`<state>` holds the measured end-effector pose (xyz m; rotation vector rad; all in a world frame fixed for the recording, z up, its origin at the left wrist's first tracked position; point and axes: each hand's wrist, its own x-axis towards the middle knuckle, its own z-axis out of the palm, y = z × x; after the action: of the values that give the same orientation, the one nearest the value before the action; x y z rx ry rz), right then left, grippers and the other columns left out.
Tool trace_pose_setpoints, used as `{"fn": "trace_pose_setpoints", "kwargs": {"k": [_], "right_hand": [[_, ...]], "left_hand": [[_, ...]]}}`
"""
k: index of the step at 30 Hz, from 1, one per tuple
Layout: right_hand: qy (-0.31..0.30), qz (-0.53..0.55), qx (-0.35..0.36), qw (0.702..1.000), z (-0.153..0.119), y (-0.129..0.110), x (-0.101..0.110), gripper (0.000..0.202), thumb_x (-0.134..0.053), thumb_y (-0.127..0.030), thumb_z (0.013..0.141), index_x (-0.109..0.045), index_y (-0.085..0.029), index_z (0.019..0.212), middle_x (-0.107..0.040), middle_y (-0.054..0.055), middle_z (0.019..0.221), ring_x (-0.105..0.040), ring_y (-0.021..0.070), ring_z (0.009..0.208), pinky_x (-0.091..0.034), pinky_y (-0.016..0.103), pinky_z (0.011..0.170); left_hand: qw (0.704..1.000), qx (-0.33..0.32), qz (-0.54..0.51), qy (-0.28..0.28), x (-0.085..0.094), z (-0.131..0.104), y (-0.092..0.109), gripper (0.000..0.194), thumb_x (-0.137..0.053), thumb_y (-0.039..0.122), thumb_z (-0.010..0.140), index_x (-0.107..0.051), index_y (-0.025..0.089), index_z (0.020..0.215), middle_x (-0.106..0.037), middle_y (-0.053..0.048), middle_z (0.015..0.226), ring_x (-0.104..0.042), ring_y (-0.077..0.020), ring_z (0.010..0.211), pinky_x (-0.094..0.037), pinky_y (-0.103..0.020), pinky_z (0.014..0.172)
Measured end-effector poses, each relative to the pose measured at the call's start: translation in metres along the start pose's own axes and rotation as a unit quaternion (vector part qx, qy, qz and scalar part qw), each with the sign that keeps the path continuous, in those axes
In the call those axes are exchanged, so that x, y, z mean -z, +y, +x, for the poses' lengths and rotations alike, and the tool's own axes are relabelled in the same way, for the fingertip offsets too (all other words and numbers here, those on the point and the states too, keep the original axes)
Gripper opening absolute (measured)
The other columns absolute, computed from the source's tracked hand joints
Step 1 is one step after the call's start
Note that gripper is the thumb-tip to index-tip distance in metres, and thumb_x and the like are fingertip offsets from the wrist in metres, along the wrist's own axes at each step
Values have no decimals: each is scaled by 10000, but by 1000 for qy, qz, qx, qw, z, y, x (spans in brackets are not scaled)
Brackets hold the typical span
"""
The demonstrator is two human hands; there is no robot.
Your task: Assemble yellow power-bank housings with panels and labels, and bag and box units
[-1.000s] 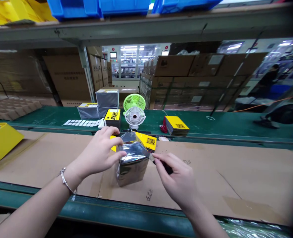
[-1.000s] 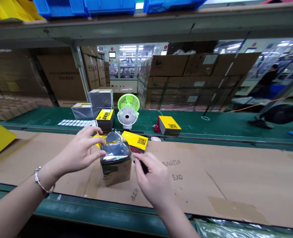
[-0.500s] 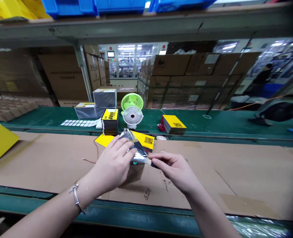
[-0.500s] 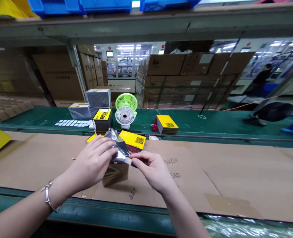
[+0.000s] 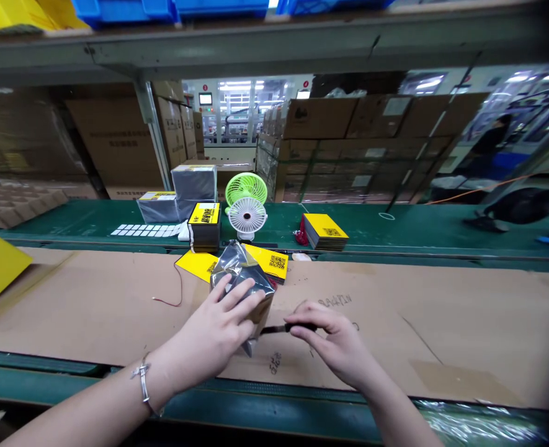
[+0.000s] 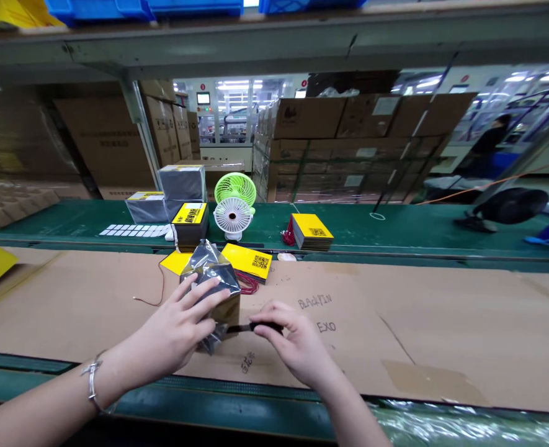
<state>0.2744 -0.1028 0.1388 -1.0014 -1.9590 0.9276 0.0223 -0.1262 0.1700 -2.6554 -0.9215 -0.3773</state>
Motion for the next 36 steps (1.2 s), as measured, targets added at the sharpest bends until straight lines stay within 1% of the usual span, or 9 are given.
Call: {"fn": "trace_pose_setpoints", "kwargs": {"k": [4,9,16,22,26,29,32,34,36], "right_hand": [[71,-36,43,996,2,14,-11,115,-600,-253,859,-697,-251,921,-609,29,867,-584,157,800,-465,272,713],[43,-92,98,990,2,25,-34,187,-490,-172,908,-663,-228,950,-596,41,900,-577,149,826,-472,267,730],[64,-175,135,973,-1,33,-48,245,-441,-113,908,-633,-221,1017,-583,53,908,-556,153,822,-462,275,723],[38,-255,147,955,-3,38,-47,277,-419,-103,897,-644,-225,1004,-588,57,894,-550,163,793,-446,275,662],[11,-325,99,940,-9,52,-36,308,-408,-98,877,-675,-240,938,-594,59,893,-553,184,815,-444,299,668],[16,-329,29,944,-13,67,-24,256,-450,-124,855,-686,-223,861,-609,65,872,-561,198,821,-461,329,710],[62,-341,-13,938,-12,78,-16,155,-532,-205,829,-687,-212,828,-634,82,888,-565,252,871,-472,410,759],[105,-312,-17,944,-9,76,-18,189,-570,-300,833,-674,-210,963,-636,99,1001,-558,283,968,-463,469,839],[121,-241,-15,963,-3,68,-30,346,-578,-364,839,-602,-206,1147,-602,111,1147,-531,285,1082,-433,488,932]], "left_hand": [[999,11,-27,-32,3,-6,2,133,-494,222,849,-621,186,866,-325,-63,1487,-210,-313,1373,-54,-533,1111],[997,22,-55,-48,2,-5,-1,148,-505,243,833,-640,208,885,-304,-38,1497,-186,-313,1378,-25,-539,1104],[994,37,-87,-51,6,-1,-2,144,-529,242,798,-662,232,854,-349,4,1466,-183,-290,1379,-51,-532,1114],[991,45,-115,-60,16,-1,-2,159,-517,221,809,-673,238,837,-374,9,1448,-222,-286,1363,-120,-554,1107],[987,52,-138,-63,23,-4,-1,160,-517,184,809,-665,244,816,-371,26,1447,-233,-270,1360,-134,-551,1117],[987,62,-148,-20,18,-13,-2,234,-514,135,800,-633,256,963,-348,10,1460,-204,-268,1376,-122,-547,1136],[976,111,-158,98,0,-26,-5,532,-528,83,786,-433,264,1278,-229,-60,1507,-154,-281,1399,-177,-541,1135],[946,183,-192,187,-19,-35,-8,765,-600,116,766,-211,284,1403,-91,-113,1532,-109,-312,1412,-215,-559,1114],[891,288,-281,209,-40,-39,-10,993,-708,195,703,-47,285,1438,-45,-160,1531,-97,-346,1411,-205,-591,1100]]}}
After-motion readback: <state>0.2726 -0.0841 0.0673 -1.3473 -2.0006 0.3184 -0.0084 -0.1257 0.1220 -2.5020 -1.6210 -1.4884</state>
